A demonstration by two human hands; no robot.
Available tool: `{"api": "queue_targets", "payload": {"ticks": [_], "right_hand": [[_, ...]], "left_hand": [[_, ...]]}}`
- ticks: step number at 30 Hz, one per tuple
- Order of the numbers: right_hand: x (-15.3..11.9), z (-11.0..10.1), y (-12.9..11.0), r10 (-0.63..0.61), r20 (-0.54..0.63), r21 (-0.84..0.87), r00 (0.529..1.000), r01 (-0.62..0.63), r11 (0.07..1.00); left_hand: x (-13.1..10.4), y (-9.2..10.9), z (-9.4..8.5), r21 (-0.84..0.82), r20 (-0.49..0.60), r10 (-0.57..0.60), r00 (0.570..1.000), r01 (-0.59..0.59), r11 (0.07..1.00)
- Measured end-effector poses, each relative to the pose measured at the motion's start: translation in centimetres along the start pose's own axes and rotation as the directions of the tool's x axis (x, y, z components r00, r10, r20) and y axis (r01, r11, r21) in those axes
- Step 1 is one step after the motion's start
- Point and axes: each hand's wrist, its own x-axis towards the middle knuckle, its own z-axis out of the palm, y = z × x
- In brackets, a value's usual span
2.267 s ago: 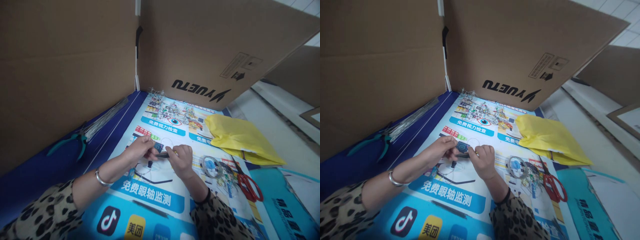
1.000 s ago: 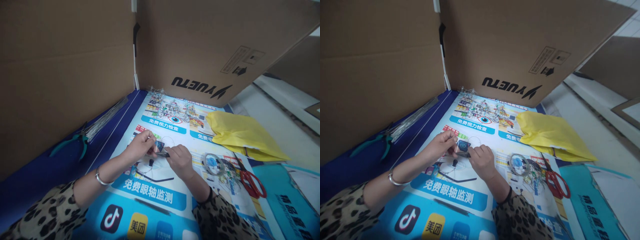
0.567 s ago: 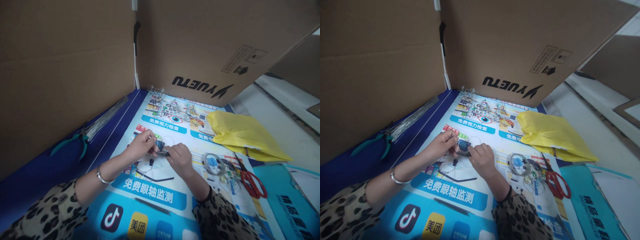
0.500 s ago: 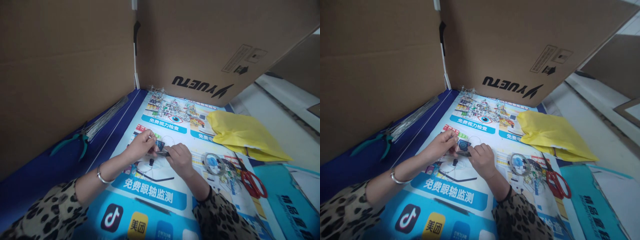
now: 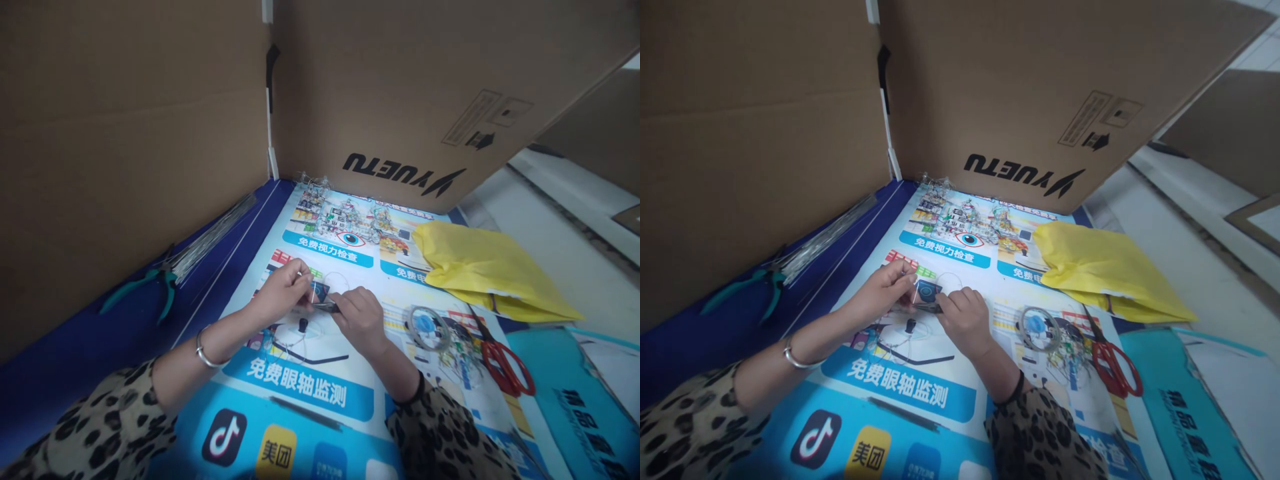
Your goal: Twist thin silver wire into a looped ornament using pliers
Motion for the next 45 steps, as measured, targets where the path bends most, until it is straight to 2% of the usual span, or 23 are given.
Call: {"api": "queue_targets", "payload": {"ticks": [13, 28, 36, 45], "right_hand": [[0.0, -0.1, 0.0, -0.020, -0.005, -0.013, 1.000, 0.020, 1.000], [-0.1, 0.0, -0.3, -0.003, 0.047, 0.039, 0.999, 0.002, 0.999], [-0.2, 0.2, -0.1, -0.020, 0.027, -0.054, 0.999, 0.021, 0.998], [-0.1, -0.1, 0.0, -0.030, 0.005, -0.121, 1.000, 0.031, 0.992]], "left_hand": [[0.1, -0.6, -0.1, 0.164, -0.038, 0.120, 0.992, -0.112, 0.980], [0.1, -0.8, -0.2, 0.212, -0.004, 0.185, 0.983, -0.180, 0.960], [0.1, -0.7, -0.2, 0.200, 0.001, 0.173, 0.985, -0.170, 0.965], [0.3, -1.2, -0.2, 0.145, -0.038, 0.080, 0.996, -0.074, 0.987]]}}
